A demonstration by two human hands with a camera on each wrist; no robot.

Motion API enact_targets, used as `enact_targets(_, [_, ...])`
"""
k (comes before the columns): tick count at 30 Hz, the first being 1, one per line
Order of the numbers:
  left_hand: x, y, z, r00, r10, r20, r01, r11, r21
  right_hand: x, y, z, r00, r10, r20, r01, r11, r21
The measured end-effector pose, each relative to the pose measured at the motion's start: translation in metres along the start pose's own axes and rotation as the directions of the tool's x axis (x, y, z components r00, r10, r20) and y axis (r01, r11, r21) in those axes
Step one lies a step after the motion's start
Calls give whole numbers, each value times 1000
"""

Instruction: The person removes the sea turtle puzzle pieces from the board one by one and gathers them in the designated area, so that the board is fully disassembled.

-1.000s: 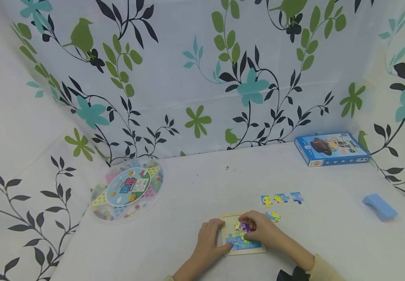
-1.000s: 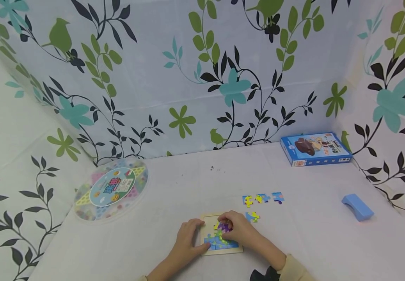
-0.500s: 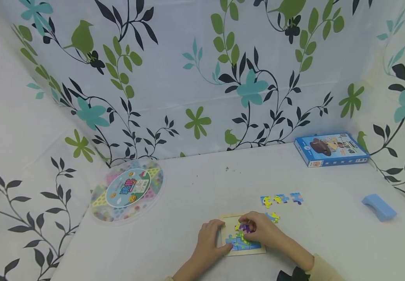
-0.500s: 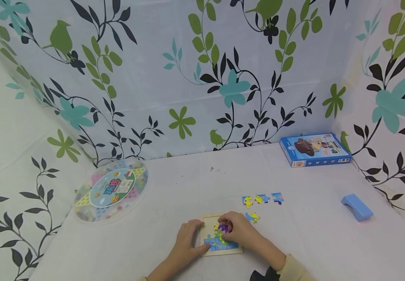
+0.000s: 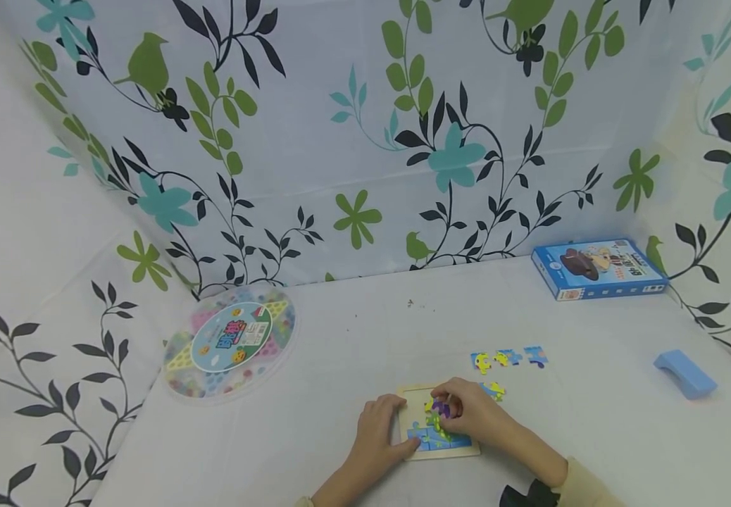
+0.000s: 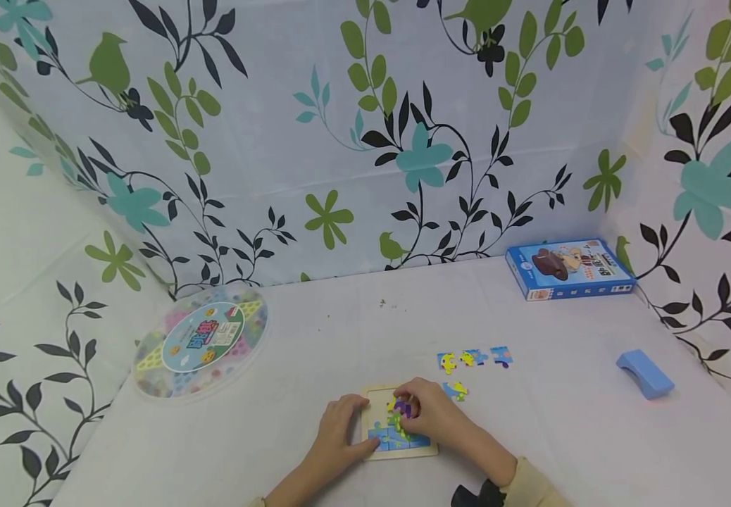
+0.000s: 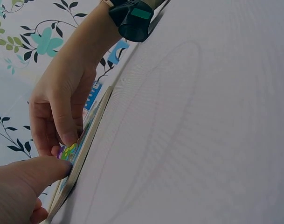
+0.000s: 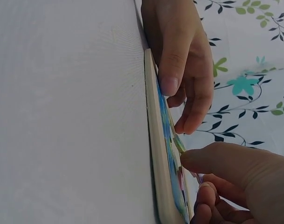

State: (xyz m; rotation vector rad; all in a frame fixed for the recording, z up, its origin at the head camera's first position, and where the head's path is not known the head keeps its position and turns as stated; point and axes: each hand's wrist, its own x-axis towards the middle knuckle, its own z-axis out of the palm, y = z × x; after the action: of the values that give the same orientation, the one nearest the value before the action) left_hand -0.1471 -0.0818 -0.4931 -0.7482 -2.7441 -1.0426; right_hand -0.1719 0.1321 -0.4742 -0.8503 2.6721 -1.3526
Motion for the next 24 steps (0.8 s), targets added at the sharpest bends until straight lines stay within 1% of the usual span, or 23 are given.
enact_targets(9, [1, -1, 0, 1000, 4, -12, -4, 1000, 11, 1, -1, -2, 1000, 8, 11, -9, 999, 49])
enact_targets(15, [1, 0, 1, 1000, 2, -8, -2, 1000, 7, 0, -3, -6, 997, 57, 45, -61, 994, 88])
enact_targets(17, [1, 0, 1, 1000, 4, -9, -4, 1000, 13, 0, -3, -9, 997, 60, 48, -65, 994, 94])
enact_targets(20, [2, 0, 1, 1000, 8, -9, -7, 1000, 20, -1, -2, -15, 999, 36, 18, -38, 996, 84])
enact_targets(24, [1, -1, 1, 1000, -4, 3, 4, 1000, 12, -3, 1, -23, 999, -15, -48, 18, 998, 54])
